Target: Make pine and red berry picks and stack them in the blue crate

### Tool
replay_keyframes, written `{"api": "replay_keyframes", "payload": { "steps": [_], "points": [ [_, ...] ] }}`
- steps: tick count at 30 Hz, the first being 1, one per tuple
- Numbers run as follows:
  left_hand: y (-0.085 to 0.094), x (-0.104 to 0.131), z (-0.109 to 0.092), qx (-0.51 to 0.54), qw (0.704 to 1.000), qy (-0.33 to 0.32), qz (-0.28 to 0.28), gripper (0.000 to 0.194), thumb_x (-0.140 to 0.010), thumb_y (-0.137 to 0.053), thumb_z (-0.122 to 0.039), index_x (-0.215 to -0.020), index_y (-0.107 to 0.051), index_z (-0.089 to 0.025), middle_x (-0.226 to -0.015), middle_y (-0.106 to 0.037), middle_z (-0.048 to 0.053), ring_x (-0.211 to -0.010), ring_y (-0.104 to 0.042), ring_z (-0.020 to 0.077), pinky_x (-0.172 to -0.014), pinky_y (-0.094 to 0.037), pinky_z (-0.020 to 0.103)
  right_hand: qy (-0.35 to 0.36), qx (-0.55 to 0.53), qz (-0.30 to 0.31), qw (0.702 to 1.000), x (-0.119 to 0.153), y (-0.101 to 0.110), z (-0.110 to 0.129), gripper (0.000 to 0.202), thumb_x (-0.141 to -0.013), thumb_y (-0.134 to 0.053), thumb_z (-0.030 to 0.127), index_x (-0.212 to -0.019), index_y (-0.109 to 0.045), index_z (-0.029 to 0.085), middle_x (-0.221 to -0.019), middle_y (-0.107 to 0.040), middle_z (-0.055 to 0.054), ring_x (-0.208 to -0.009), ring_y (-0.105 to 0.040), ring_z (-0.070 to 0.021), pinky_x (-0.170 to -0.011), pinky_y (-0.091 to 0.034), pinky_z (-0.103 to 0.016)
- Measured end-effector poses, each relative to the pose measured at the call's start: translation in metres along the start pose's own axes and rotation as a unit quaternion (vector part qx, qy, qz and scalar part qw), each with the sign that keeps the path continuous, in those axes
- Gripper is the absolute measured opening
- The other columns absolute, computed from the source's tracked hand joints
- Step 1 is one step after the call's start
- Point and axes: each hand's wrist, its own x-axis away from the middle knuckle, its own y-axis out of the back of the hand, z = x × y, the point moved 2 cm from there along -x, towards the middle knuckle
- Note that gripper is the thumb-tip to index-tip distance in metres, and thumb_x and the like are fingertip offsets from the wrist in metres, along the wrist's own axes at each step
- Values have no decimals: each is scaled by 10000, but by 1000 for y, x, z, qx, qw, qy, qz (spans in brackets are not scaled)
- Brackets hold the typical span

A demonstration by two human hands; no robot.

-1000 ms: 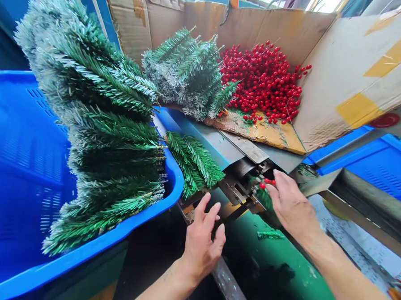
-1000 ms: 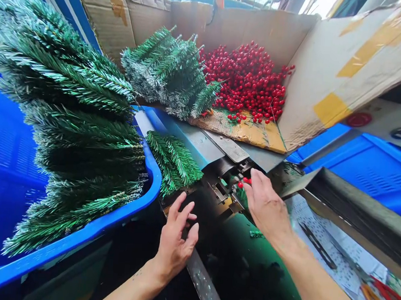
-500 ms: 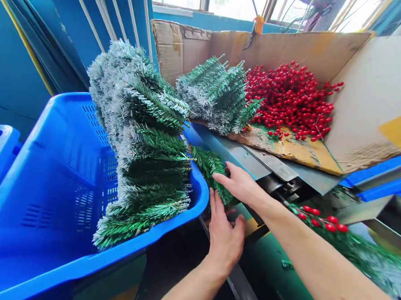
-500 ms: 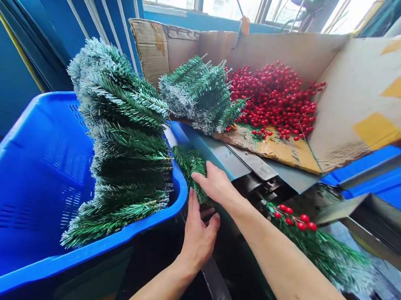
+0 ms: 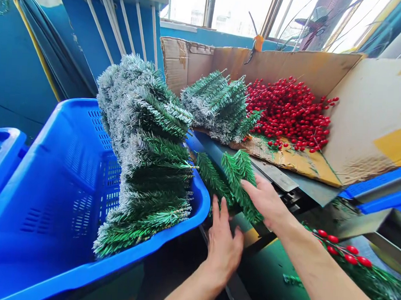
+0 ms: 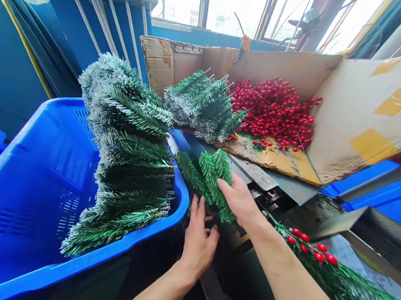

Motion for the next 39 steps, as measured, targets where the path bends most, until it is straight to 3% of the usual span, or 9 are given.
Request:
{"api": "replay_keyframes", "payload": {
  "steps": [3,5,10,18,22,26,30,33,39],
  "points": [
    [-2,11,-18,49,999,-3,-21,722,-804,-593,-196,-1455,-294,-288,-1564,-227,92,-1249,-502,274,-1032,-437,440,8,35,-33,999,17,12,-8,408,-852,-578,393,-1205,-588,189,-1012,-697,-36,-912,-646,-250,-783,-535,-372],
    [-3,7,-33,157,986,46,-42,749,-804,-642,-275,-1460,-283,-228,-1491,-376,128,-1309,-438,266,-1067,-399,406,12,62,-2,998,31,14,-13,423,-849,-598,409,-1204,-595,179,-1016,-695,-39,-903,-645,-253,-798,-530,-376],
    [-8,-20,-49,375,919,98,-74,388,-839,-618,-371,-1169,-608,-168,-1128,-683,92,-1090,-609,223,-1004,-439,361,44,37,75,996,66,15,-18,404,-907,-565,448,-1236,-602,215,-1191,-630,-43,-1153,-532,-261,-1032,-408,-408],
    [0,-9,-35,361,918,121,-111,484,-789,-654,-498,-1160,-611,-189,-1057,-684,69,-1035,-608,209,-924,-466,328,15,7,107,994,86,35,-21,472,-878,-606,508,-1256,-606,224,-1160,-645,-54,-1170,-518,-281,-1046,-399,-430],
    [7,-15,-40,327,936,111,-72,414,-684,-770,-435,-994,-702,-168,-859,-677,29,-786,-604,152,-773,-486,283,3,55,141,988,96,41,-26,483,-870,-601,532,-1236,-623,217,-1123,-658,-57,-1152,-526,-298,-1025,-414,-443],
    [5,-17,-43,316,938,143,-17,394,-651,-792,-422,-921,-737,-141,-668,-619,-2,-572,-498,97,-604,-438,249,5,71,119,990,104,46,-31,506,-892,-537,567,-1238,-619,208,-1070,-672,-69,-1099,-550,-306,-1008,-418,-471],
    [2,-14,-47,288,954,78,36,314,-698,-761,-399,-911,-754,-167,-890,-679,55,-760,-569,159,-720,-464,287,17,98,136,986,109,48,-31,514,-890,-520,587,-1212,-634,202,-1044,-674,-70,-1072,-555,-310,-992,-432,-460],
    [1,-13,-51,253,964,16,76,254,-734,-728,-405,-809,-753,-163,-874,-675,54,-835,-577,190,-779,-460,300,19,112,162,980,111,49,-30,498,-904,-497,580,-1186,-642,195,-1076,-659,-75,-1100,-536,-310,-992,-436,-448],
    [0,-9,-49,320,945,51,44,256,-754,-716,-382,-859,-728,-149,-783,-678,23,-747,-573,148,-758,-451,269,38,159,194,967,114,57,-20,374,-940,-474,493,-1086,-666,206,-1060,-654,-52,-1044,-553,-280,-987,-439,-415]
  ]
}}
